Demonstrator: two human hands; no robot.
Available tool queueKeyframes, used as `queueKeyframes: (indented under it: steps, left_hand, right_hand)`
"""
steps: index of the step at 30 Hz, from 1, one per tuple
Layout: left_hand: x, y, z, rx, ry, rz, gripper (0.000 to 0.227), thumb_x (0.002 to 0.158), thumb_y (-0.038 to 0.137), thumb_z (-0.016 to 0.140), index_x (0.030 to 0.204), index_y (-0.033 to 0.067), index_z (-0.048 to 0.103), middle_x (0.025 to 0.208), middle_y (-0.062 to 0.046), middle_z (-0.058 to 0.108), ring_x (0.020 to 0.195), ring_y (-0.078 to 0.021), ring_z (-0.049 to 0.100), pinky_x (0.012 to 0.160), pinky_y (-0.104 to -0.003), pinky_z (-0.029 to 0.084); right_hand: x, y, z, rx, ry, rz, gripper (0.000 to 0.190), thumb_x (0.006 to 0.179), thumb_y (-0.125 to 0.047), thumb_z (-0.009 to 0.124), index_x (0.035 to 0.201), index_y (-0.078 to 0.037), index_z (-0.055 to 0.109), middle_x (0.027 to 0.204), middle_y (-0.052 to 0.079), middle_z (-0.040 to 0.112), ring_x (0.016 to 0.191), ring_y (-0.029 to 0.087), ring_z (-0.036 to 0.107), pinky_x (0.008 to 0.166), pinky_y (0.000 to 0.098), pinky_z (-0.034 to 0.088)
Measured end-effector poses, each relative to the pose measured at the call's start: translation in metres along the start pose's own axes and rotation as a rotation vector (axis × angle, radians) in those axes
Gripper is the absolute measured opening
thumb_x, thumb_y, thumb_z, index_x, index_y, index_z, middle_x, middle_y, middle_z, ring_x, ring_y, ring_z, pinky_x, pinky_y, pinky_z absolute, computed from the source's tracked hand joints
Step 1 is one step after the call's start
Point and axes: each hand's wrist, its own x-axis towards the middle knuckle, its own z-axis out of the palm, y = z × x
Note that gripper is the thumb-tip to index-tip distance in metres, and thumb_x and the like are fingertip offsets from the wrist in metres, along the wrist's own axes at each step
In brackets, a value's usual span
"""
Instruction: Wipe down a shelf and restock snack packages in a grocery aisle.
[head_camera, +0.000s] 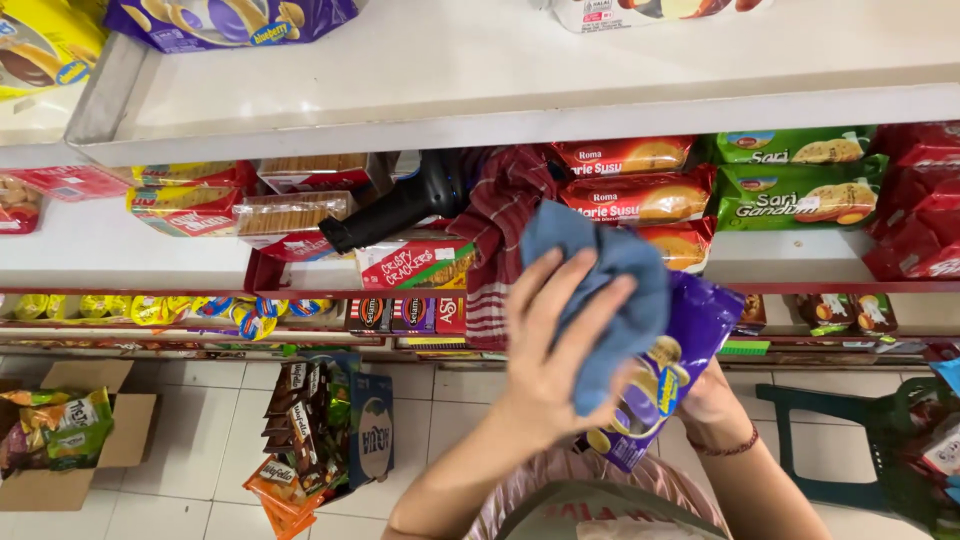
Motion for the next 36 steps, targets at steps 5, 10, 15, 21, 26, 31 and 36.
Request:
queueKeyframes:
  steps: [5,10,15,21,26,31,36]
  left_hand:
    - [-0.004,0.014,0.014,-0.034,-0.210,-0.117,0.068,0.089,0.039,0.079,0.152,0.0255,0.056,0.174,-0.017,0.027,0.165,-0.0491,0.024,0.134,-0.069,0.018]
    - [-0.016,0.006,0.006,-0.049,-0.364,0.129,0.062,0.094,0.046,0.077,0.152,0.0318,0.057,0.170,-0.009,0.041,0.163,-0.0369,0.039,0.133,-0.058,0.021]
    - [-0.055,-0.008,-0.005,-0.102,-0.364,0.214,0.055,0.093,0.037,0.078,0.146,0.0260,0.066,0.160,-0.005,0.057,0.152,-0.0295,0.053,0.132,-0.051,0.029]
    - [-0.152,-0.061,0.026,-0.465,-0.246,-0.253,0.042,0.095,0.024,0.067,0.134,0.0068,0.065,0.136,-0.017,0.060,0.128,-0.0365,0.058,0.115,-0.064,0.032]
    - [-0.125,-0.044,0.041,-1.494,0.216,-1.556,0.052,0.098,0.031,0.061,0.140,0.0011,0.054,0.113,-0.023,0.064,0.100,-0.0369,0.061,0.090,-0.063,0.040]
    - [-0.065,-0.037,0.016,-1.588,0.008,-1.425,0.055,0.092,0.016,0.065,0.144,0.0057,0.050,0.127,-0.014,0.069,0.112,-0.0256,0.069,0.100,-0.045,0.057]
    - [-0.080,-0.047,0.025,-1.564,-0.200,-1.497,0.052,0.096,0.019,0.066,0.142,-0.0002,0.054,0.125,-0.017,0.068,0.110,-0.0271,0.067,0.099,-0.044,0.055]
  right_hand:
    - [0.005,0.004,-0.003,0.105,0.061,0.050,0.107,0.082,-0.053,0.079,0.163,-0.006,0.025,0.164,0.016,0.035,0.147,0.034,0.040,0.120,0.0526,0.034]
    - [-0.007,0.016,-0.055,0.355,0.267,0.050,0.091,0.090,-0.065,0.054,0.160,-0.011,0.031,0.164,0.015,0.036,0.145,0.037,0.039,0.118,0.0550,0.031]
    - [0.031,-0.029,0.015,0.196,0.320,-0.135,0.083,0.098,-0.069,0.050,0.156,-0.011,0.036,0.156,0.012,0.040,0.141,0.033,0.042,0.121,0.0518,0.034]
    - [0.045,-0.060,0.039,-0.057,0.336,-0.430,0.087,0.100,-0.073,0.054,0.160,-0.013,0.036,0.154,0.007,0.042,0.141,0.026,0.044,0.125,0.0474,0.037]
    - [0.039,-0.048,0.025,-0.045,0.312,-0.466,0.091,0.096,-0.074,0.057,0.160,-0.013,0.037,0.154,0.007,0.044,0.141,0.026,0.046,0.126,0.0486,0.037]
    - [0.047,-0.041,0.010,-0.018,0.010,-0.444,0.065,0.100,-0.056,0.062,0.144,-0.012,0.049,0.132,0.010,0.058,0.126,0.027,0.059,0.121,0.0563,0.043]
    - [0.047,-0.041,-0.001,-0.004,-0.208,-0.422,0.045,0.102,-0.043,0.067,0.132,-0.011,0.057,0.116,0.013,0.070,0.115,0.028,0.069,0.117,0.0619,0.048]
